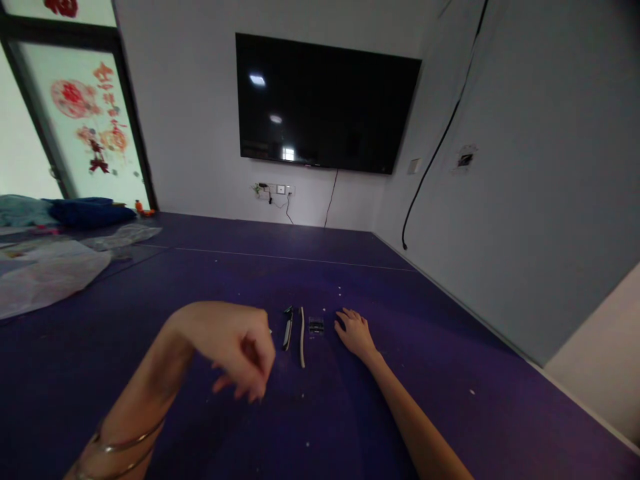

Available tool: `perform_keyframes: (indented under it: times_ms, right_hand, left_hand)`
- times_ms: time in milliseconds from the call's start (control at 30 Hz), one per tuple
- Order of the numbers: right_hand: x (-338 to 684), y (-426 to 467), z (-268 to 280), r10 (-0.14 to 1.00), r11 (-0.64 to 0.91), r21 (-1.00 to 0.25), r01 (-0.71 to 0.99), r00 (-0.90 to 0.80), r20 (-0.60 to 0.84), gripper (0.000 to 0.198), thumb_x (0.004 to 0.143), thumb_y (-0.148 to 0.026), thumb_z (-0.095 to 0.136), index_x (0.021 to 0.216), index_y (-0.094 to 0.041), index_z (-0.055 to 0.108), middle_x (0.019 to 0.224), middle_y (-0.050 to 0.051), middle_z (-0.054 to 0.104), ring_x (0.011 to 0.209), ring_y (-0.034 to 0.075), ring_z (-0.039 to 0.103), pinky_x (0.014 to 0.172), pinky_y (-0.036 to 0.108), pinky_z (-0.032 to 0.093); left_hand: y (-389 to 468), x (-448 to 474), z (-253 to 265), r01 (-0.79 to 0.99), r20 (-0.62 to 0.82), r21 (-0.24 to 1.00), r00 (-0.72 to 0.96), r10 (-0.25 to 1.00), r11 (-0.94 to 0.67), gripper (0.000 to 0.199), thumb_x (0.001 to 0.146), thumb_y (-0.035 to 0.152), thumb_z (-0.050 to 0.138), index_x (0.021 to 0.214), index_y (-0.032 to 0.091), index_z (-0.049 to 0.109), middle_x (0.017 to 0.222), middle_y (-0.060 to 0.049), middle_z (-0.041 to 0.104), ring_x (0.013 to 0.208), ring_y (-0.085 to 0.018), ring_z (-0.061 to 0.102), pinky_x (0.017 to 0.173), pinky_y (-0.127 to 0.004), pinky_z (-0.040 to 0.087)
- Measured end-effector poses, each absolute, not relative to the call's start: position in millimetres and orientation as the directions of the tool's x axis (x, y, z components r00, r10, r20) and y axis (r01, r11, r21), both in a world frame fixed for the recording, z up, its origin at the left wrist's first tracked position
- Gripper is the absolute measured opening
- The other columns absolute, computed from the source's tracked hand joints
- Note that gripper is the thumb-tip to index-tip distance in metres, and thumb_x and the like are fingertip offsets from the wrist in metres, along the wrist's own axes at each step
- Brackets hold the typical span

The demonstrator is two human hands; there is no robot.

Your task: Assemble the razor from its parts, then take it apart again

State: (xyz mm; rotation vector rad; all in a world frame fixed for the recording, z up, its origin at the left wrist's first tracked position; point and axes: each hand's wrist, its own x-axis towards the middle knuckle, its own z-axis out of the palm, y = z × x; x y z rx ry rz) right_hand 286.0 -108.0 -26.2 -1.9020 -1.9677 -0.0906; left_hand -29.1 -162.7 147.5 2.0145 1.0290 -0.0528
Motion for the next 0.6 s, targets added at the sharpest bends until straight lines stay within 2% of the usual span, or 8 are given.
perform_keyframes:
  times_ms: [67, 100, 200, 300, 433, 600]
  right_hand:
    - [285.8, -108.1, -25.8, 0.947, 0.07, -0.229, 0.971, 0.008, 0.321, 0.041, 0.086, -0.036, 0.038, 0.12, -0.021, 0.055, 0.13, 0.01, 0.049, 0.122, 0.025, 0.038, 0.097, 0.041, 0.027]
    - [285.8, -108.1, -25.6, 0.948, 0.067, -0.23, 0.971, 0.009, 0.317, 0.041, 0.086, -0.036, 0.038, 0.12, -0.021, 0.055, 0.13, 0.01, 0.049, 0.122, 0.025, 0.038, 0.097, 0.041, 0.027]
    - [285.8, -108.0, -25.2, 0.948, 0.066, -0.229, 0.971, 0.01, 0.317, 0.041, 0.086, -0.036, 0.038, 0.119, -0.02, 0.055, 0.13, 0.01, 0.049, 0.122, 0.026, 0.038, 0.097, 0.041, 0.027]
    - [286.1, -108.1, -25.2, 0.945, 0.074, -0.225, 0.971, 0.003, 0.327, 0.041, 0.086, -0.036, 0.037, 0.12, -0.02, 0.055, 0.129, 0.011, 0.049, 0.122, 0.025, 0.038, 0.097, 0.04, 0.027]
    - [286.1, -108.5, -25.9, 0.943, 0.071, -0.22, 0.973, 0.007, 0.332, 0.042, 0.086, -0.036, 0.037, 0.12, -0.02, 0.055, 0.129, 0.01, 0.05, 0.121, 0.026, 0.039, 0.097, 0.04, 0.027]
    - [285.8, -108.4, -26.6, 0.943, 0.069, -0.223, 0.972, 0.009, 0.332, 0.041, 0.086, -0.036, 0.037, 0.119, -0.02, 0.056, 0.129, 0.009, 0.05, 0.121, 0.027, 0.039, 0.097, 0.041, 0.027]
  left_hand:
    - [-147.3, -7.4, 151.0, 0.675, -0.418, 0.635, 0.708, 0.569, -0.374, 0.022, 0.071, 0.04, 0.06, 0.072, 0.019, 0.067, 0.062, 0.0, 0.065, 0.048, -0.011, 0.058, 0.04, -0.018, 0.038]
    - [-136.7, 4.5, 145.2, 0.692, -0.393, 0.599, 0.692, 0.606, -0.403, 0.023, 0.073, 0.038, 0.058, 0.072, 0.017, 0.067, 0.061, -0.001, 0.065, 0.045, -0.011, 0.057, 0.039, -0.018, 0.036]
    - [-103.2, 34.2, 105.3, 0.83, -0.205, 0.427, 0.476, 0.855, -0.36, 0.028, 0.077, 0.034, 0.048, 0.074, 0.012, 0.065, 0.061, -0.005, 0.065, 0.045, -0.012, 0.058, 0.042, -0.019, 0.039]
    - [-81.4, 49.7, 60.3, 0.928, -0.078, 0.267, 0.288, 0.954, -0.258, 0.031, 0.078, 0.038, 0.048, 0.079, 0.012, 0.065, 0.067, -0.009, 0.067, 0.055, -0.016, 0.063, 0.054, -0.025, 0.046]
    - [-73.6, 56.2, 30.6, 0.942, -0.02, 0.239, 0.248, 0.968, -0.237, 0.031, 0.076, 0.04, 0.052, 0.089, 0.015, 0.064, 0.091, -0.015, 0.067, 0.086, -0.027, 0.064, 0.069, -0.034, 0.048]
    - [-69.7, 57.3, 20.4, 0.939, 0.013, 0.257, 0.232, 0.973, -0.228, 0.029, 0.077, 0.036, 0.048, 0.089, 0.014, 0.063, 0.096, -0.016, 0.065, 0.09, -0.031, 0.062, 0.071, -0.04, 0.047]
